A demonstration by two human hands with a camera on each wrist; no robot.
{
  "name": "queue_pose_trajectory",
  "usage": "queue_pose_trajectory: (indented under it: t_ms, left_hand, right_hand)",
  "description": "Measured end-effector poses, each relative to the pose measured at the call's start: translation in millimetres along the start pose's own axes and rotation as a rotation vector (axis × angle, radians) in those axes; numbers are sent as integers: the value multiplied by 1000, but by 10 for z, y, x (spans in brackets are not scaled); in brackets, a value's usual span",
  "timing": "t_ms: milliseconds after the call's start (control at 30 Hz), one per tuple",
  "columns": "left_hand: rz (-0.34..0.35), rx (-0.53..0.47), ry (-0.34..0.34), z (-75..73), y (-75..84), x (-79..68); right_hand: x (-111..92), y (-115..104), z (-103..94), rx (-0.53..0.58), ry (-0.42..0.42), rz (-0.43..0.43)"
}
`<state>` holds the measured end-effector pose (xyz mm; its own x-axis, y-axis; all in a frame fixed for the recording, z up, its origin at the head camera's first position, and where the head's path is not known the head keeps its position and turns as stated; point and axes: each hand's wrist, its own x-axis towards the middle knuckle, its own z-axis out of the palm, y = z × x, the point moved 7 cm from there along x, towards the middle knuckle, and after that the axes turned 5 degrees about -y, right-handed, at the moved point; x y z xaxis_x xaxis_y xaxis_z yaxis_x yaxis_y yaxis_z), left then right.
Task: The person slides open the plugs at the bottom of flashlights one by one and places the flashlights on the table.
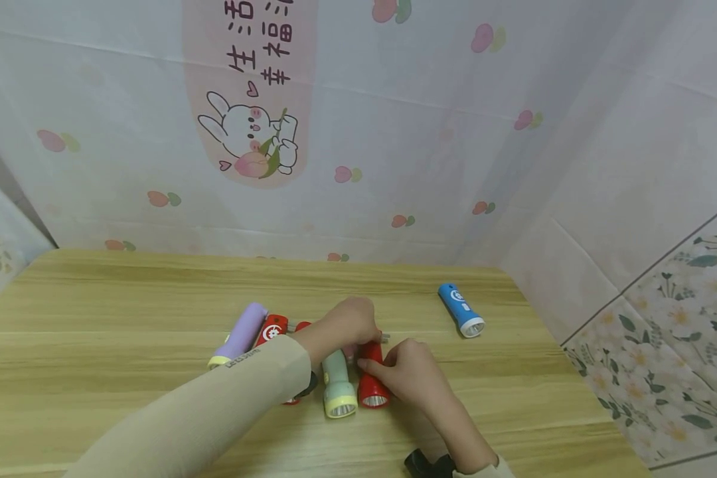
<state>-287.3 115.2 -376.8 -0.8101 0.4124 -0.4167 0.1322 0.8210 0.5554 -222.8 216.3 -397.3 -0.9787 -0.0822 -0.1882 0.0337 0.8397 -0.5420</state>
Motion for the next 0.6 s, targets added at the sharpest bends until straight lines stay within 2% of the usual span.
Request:
queue_pose_trajectory:
  t_ms: [200,467,600]
  left_hand:
    - [2,19,18,-3,3,11]
    - [8,32,13,-6,15,47]
    - [36,101,51,-74,43,22]
  right_hand:
    - [4,18,-3,12,-2,-6]
    - [-12,69,-15,34,3,26]
    - [-21,109,-23,55,-3,30]
